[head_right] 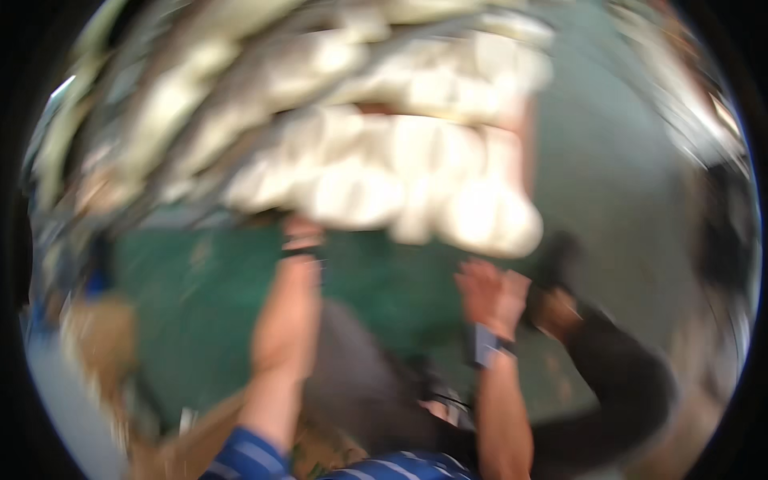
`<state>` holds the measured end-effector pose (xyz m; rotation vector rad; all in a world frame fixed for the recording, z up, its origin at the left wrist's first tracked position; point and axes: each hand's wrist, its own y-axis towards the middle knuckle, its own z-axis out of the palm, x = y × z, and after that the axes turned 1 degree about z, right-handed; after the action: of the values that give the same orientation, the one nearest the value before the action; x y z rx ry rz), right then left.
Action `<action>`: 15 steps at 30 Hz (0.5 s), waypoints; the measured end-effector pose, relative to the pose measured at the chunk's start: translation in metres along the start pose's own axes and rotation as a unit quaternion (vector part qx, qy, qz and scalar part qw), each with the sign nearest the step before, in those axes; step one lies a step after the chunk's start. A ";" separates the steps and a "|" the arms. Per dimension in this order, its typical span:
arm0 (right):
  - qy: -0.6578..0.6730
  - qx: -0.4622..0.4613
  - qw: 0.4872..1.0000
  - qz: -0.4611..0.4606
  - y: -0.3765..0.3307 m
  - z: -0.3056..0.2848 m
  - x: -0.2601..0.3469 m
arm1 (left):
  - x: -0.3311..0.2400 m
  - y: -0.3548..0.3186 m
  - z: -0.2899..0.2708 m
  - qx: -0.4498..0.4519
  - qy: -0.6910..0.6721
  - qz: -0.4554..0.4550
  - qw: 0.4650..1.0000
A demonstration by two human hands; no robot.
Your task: The person repeatedly picks up trays of white foam parts, sprays them with a handheld spray gun, and places them onto a metal rack. The person also handles cardboard boxes and a plastic bag during the process.
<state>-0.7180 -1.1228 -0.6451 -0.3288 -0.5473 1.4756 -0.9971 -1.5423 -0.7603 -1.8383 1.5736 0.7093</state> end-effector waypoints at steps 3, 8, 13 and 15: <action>0.110 -0.143 0.980 -0.081 0.016 0.079 -0.015 | -0.047 0.018 0.011 -0.081 0.125 -0.064 0.987; 0.104 -0.136 0.984 -0.058 0.028 0.114 -0.021 | -0.079 0.002 -0.018 -0.180 -0.294 -0.194 0.919; 0.083 -0.205 0.972 -0.083 0.048 0.134 0.005 | -0.040 0.017 -0.020 -0.181 -0.082 -0.147 0.969; -0.014 -0.043 0.999 0.005 0.064 0.090 -0.002 | 0.008 0.035 -0.052 -0.126 0.184 0.041 0.974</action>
<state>-0.8203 -1.1303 -0.6044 -0.3794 -0.6348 1.4716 -1.0300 -1.5899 -0.7355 -2.2006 1.8735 0.6568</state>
